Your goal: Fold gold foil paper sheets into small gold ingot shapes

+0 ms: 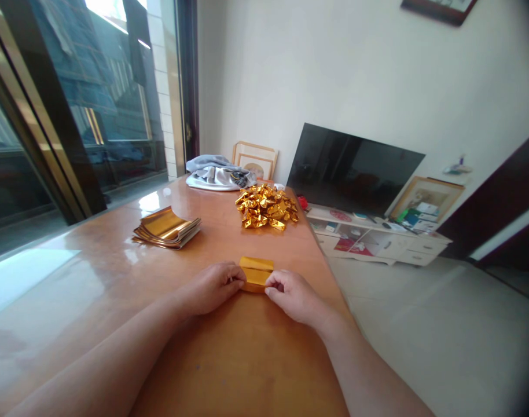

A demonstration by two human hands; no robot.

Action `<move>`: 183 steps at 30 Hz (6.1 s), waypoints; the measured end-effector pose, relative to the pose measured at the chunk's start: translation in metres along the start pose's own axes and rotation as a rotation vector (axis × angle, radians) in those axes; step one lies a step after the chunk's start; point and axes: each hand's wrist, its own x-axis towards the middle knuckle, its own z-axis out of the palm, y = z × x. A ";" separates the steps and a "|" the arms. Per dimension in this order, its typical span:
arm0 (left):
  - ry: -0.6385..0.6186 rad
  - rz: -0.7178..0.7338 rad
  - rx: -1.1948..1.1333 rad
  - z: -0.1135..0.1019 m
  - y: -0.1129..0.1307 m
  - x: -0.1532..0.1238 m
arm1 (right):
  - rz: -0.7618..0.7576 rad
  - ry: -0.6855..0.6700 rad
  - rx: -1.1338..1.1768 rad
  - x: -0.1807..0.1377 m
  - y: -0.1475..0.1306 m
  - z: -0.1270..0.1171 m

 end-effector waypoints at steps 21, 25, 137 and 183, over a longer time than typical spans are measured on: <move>0.025 -0.135 0.077 0.000 -0.003 0.007 | 0.185 -0.014 0.154 0.010 0.017 0.013; -0.059 -0.139 0.029 -0.003 0.001 0.004 | 0.093 -0.079 0.125 0.005 0.013 0.006; -0.070 0.280 0.599 0.006 0.015 0.006 | 0.184 0.036 -0.212 0.006 0.000 0.012; -0.114 0.274 0.692 0.003 0.030 -0.002 | 0.226 -0.269 -0.708 -0.031 -0.066 -0.018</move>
